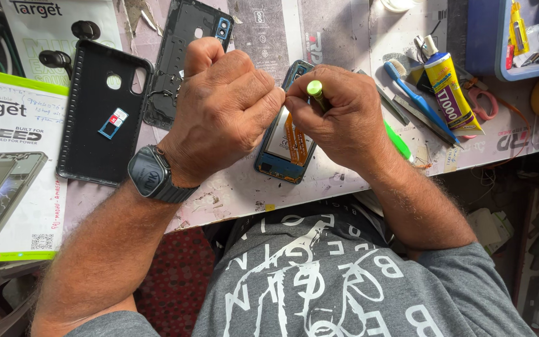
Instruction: The person disassembles a smartphone, removes the back cover, and uses a screwdriver to unscrew internal components. They then reassemble the phone by aligning the back cover and securing it with screws.
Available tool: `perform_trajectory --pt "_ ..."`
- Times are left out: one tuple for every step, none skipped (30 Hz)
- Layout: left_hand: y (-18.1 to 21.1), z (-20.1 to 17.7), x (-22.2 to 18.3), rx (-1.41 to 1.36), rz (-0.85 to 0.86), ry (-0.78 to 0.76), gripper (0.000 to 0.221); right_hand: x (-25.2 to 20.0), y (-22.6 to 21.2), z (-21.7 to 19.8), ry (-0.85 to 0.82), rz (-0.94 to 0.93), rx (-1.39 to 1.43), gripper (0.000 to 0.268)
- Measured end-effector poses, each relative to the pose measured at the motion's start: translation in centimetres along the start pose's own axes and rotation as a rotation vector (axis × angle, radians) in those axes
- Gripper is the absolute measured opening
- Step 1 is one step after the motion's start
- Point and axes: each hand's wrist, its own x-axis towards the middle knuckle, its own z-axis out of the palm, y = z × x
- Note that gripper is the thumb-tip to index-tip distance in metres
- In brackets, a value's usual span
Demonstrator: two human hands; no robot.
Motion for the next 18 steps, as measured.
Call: perform_trajectory --pt "-0.1 0.0 0.0 0.006 0.004 0.013 0.006 0.0 0.2 0.0 -0.025 0.039 0.029 0.005" --pt "-0.2 0.1 0.0 0.012 0.009 0.026 0.007 0.0 0.4 0.0 -0.051 0.079 0.058 0.004" --pt "-0.3 0.0 0.0 -0.015 0.005 0.038 0.006 0.0 0.7 0.0 -0.076 0.117 0.087 0.004" --pt "-0.4 0.0 0.0 -0.043 0.001 0.051 0.006 0.1 1.0 0.0 -0.108 0.161 0.251 0.004" --pt "-0.6 -0.1 0.0 -0.07 -0.002 0.062 0.007 0.1 1.3 0.0 -0.138 0.204 0.416 0.005" --pt "-0.6 -0.1 0.1 -0.127 -0.004 0.062 0.008 0.1 1.6 -0.2 -0.169 0.247 0.581 0.006" --pt "-0.6 -0.1 0.1 -0.186 -0.005 0.061 0.009 0.0 1.9 -0.4 -0.212 0.267 0.704 0.008" --pt "-0.6 -0.1 0.2 -0.244 -0.006 0.06 0.011 0.0 2.2 -0.7 -0.256 0.286 0.827 0.01" --pt "-0.6 -0.1 0.3 -0.271 -0.008 0.056 0.011 0.0 2.4 -0.9 -0.298 0.301 0.95 0.013" --pt "-0.5 -0.2 0.3 -0.299 -0.009 0.053 0.011 0.0 2.6 -1.1 -0.32 0.303 0.997 0.014" --pt "-0.4 -0.2 0.3 -0.327 -0.013 0.049 0.013 -0.1 2.8 -1.2 -0.343 0.307 1.045 0.016" --pt "-0.3 -0.1 0.3 -0.343 -0.024 0.046 0.013 -0.1 2.9 -1.3 -0.367 0.31 1.092 0.017" --pt "-0.3 0.0 0.3 -0.358 -0.037 0.043 0.014 -0.1 3.0 -1.3 -0.362 0.332 1.114 0.017" --pt "-0.3 0.1 0.2 -0.373 -0.05 0.041 0.015 -0.1 3.0 -1.2 -0.357 0.354 1.136 0.017" --pt "-0.2 0.2 0.2 -0.395 -0.068 0.043 0.016 0.0 3.0 -1.2 -0.353 0.375 1.157 0.017" --pt "-0.2 0.4 0.2 -0.417 -0.085 0.045 0.017 0.1 2.9 -1.2 -0.357 0.394 1.186 0.018" --pt "-0.2 0.4 0.2 -0.437 -0.101 0.047 0.018 0.2 2.9 -1.2 -0.362 0.41 1.214 0.018" --pt "-0.2 0.4 0.2 -0.455 -0.108 0.042 0.018 0.3 2.8 -1.2 -0.366 0.427 1.243 0.018"
